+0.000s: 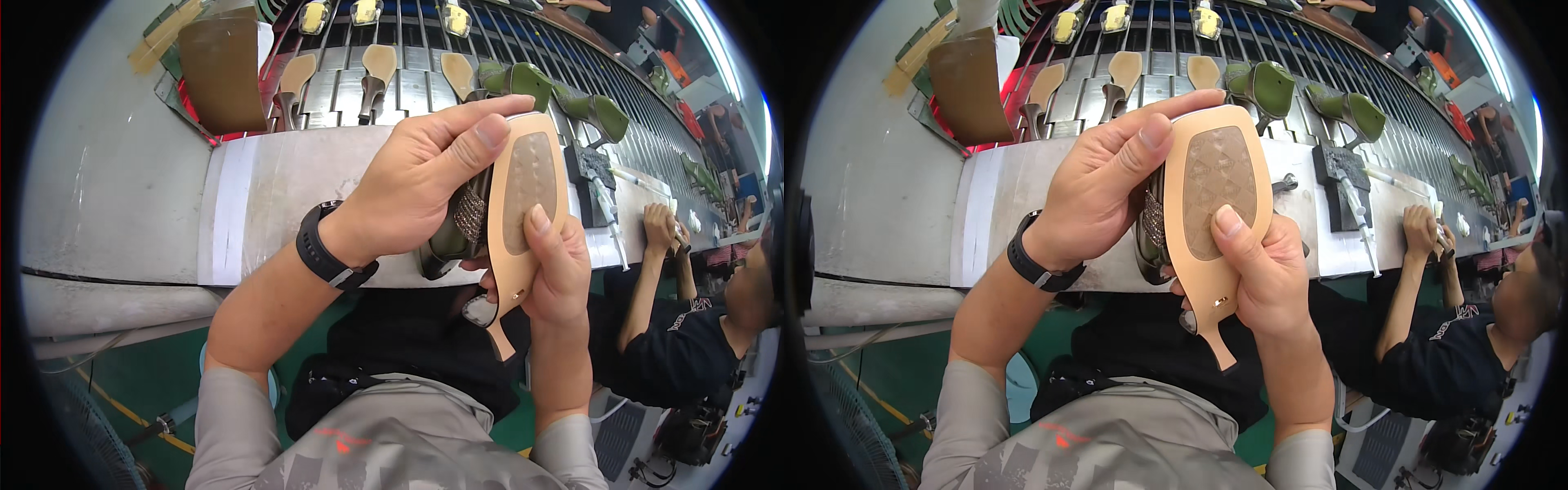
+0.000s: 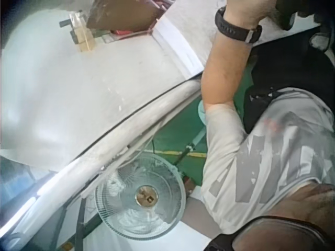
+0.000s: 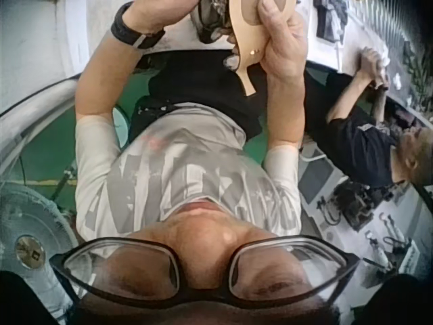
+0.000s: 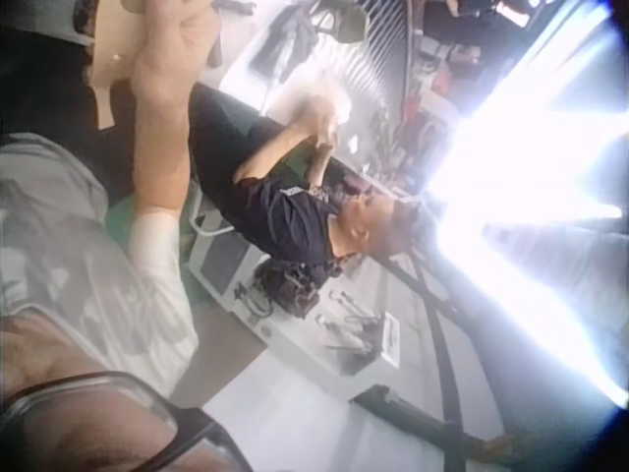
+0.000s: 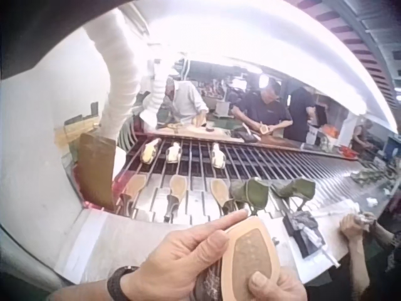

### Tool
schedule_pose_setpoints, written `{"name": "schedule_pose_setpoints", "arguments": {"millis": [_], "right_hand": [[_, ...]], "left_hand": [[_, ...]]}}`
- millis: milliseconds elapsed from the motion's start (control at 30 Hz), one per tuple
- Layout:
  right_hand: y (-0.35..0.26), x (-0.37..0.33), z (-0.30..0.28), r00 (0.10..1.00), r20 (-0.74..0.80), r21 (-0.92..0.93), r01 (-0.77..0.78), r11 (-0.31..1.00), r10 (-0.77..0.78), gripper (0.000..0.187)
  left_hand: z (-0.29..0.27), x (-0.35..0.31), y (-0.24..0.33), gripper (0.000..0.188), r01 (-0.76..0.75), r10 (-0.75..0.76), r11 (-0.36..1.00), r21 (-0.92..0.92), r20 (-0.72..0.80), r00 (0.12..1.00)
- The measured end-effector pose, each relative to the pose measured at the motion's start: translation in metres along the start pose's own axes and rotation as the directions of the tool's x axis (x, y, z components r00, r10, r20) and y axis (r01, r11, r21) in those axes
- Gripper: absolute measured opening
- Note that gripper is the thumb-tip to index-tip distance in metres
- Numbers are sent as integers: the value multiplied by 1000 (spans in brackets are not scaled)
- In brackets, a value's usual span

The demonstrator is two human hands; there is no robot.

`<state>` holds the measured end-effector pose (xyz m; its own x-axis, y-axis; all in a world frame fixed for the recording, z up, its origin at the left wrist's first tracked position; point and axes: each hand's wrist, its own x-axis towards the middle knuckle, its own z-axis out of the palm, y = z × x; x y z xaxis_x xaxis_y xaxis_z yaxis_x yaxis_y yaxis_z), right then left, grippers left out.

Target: The person assembles high-heeled shoes by taking lasted uppers and outsoles from a conveyor line, aligning and pressing the soles onto the uppers by hand, and tapping the edges with a hammer to secure them.

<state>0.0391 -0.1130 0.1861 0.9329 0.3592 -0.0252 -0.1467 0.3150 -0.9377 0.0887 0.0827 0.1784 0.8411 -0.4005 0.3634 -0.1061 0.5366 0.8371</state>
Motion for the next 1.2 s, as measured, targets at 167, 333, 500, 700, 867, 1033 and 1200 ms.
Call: {"name": "schedule_pose_setpoints", "arguments": {"millis": [167, 333, 500, 700, 867, 1033, 1200], "right_hand": [[1, -2, 0, 999, -32, 7, 21, 1000, -21, 39], [-2, -9, 5, 999, -42, -161, 16, 987, -23, 38], [33, -29, 10, 939, -50, -194, 324, 926, -339, 34], [38, -52, 37, 850, 86, -598, 461, 656, -519, 23], [39, -47, 55, 829, 171, -634, 507, 584, -533, 16], [37, -41, 67, 818, 204, -623, 532, 574, -537, 15], [32, -39, 77, 857, 248, -602, 502, 621, -452, 14]], "left_hand": [[-3, -6, 0, 59, -53, 46, 988, 145, 51, 998], [-5, -19, 8, 76, -43, 31, 992, 122, 99, 995], [8, -54, 23, 54, -107, 110, 992, 68, -41, 993], [16, -102, 37, 45, -137, 172, 957, 254, -119, 978], [22, -114, 43, 24, -191, 228, 969, 158, -268, 936], [17, -120, 55, 24, -105, 216, 927, 359, -284, 934], [26, -118, 66, 26, -28, 237, 886, 462, -401, 885]]}}
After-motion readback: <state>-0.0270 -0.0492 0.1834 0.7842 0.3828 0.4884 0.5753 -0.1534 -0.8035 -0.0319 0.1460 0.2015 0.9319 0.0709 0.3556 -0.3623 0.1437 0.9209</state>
